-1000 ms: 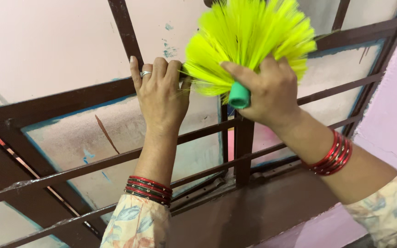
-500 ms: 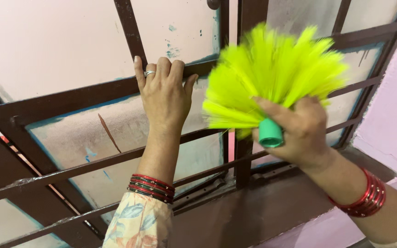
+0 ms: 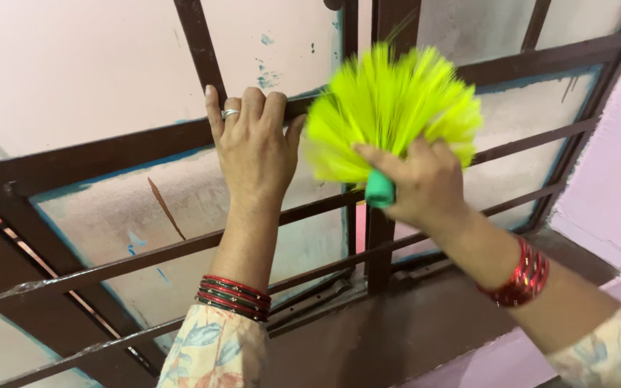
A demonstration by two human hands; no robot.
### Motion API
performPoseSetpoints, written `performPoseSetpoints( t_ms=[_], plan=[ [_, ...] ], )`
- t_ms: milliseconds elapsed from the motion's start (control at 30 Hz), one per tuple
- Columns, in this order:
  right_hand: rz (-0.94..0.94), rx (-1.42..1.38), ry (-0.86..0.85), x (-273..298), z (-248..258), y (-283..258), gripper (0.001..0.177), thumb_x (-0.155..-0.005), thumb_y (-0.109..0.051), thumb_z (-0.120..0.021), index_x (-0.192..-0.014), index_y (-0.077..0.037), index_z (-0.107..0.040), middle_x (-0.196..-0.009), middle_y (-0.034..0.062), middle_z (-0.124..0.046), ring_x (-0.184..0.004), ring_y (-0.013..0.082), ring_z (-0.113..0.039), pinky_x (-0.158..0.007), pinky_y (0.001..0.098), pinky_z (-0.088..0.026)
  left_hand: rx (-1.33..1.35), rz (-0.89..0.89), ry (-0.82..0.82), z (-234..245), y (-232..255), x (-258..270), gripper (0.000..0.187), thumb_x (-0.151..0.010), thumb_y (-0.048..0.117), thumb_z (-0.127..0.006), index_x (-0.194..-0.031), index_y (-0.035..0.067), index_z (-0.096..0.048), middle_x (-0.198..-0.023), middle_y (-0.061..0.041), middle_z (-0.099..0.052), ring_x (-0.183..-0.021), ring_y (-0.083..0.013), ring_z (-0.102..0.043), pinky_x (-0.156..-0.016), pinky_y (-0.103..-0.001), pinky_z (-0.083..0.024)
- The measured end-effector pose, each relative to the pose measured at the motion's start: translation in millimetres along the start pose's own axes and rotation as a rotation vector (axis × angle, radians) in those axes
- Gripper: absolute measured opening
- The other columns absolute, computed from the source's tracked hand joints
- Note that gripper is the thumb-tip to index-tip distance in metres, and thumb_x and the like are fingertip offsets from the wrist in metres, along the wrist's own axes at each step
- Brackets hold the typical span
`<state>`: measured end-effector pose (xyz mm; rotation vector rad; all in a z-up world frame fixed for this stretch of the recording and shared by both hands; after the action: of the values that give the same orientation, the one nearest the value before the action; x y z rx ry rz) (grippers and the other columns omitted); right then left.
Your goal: The person cleans a window grill by dusting along the metal bars and window frame using a handheld duster brush.
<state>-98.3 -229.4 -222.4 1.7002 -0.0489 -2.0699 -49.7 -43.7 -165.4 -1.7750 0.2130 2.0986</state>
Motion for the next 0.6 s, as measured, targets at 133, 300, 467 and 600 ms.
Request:
performPoseSetpoints(
  t_ms=[133, 300, 467, 600],
  plan=[
    [0.016, 0.0, -0.158, 32, -7, -19, 0.047, -0.073, -0.035, -0.08, -0.12, -0.032, -0.077, -0.07, 0.0117, -0.055, -0.061, 0.0311, -0.053, -0.059, 0.0436, -0.046, 0.025, -0.011, 0.019, 3, 0, -1, 0.032, -0.089, 0.032, -0.084, -0.099, 0.011, -0.062, -0.097, -0.006, -0.058, -0.099, -0.0292, -0.059, -0.124, -0.054, -0.022],
    [-0.084, -0.142, -0.096, 27, 41, -1, 0.053, -0.072, -0.038, -0.083, -0.122, -0.025, -0.078, -0.07, 0.0105, -0.048, -0.066, 0.0302, -0.05, -0.065, 0.045, -0.042, 0.016, 0.004, 0.007, 2, -1, -2, 0.033, -0.088, 0.034, -0.085, -0.098, 0.012, -0.062, -0.098, -0.005, -0.058, -0.099, -0.0288, -0.059, -0.124, -0.055, -0.023],
    [-0.053, -0.028, 0.158, -5, 75, 10, 0.052, -0.081, -0.037, -0.084, -0.128, -0.018, -0.074, -0.08, 0.0079, -0.05, -0.073, 0.0293, -0.047, -0.071, 0.0453, -0.04, 0.01, 0.009, -0.005, 0, -1, -1, 0.034, -0.087, 0.034, -0.084, -0.098, 0.011, -0.062, -0.097, -0.005, -0.058, -0.098, -0.0286, -0.059, -0.124, -0.054, -0.022],
    [-0.042, 0.031, 0.206, -22, 44, 26, 0.045, -0.095, -0.035, -0.083, -0.137, -0.023, -0.075, -0.082, 0.0057, -0.049, -0.077, 0.0272, -0.049, -0.074, 0.042, -0.04, 0.016, 0.001, -0.007, 0, -2, -2, 0.034, -0.088, 0.034, -0.085, -0.098, 0.012, -0.061, -0.098, -0.004, -0.057, -0.098, -0.0271, -0.059, -0.125, -0.053, -0.02]
  ],
)
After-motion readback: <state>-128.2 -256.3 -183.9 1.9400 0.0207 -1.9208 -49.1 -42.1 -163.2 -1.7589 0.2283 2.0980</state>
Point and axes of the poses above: each hand's wrist, its own x-axis away from the middle knuckle, its own z-axis out of the back of the hand, y = z × x, the point moved 8 cm from there along -x, towards the middle knuckle
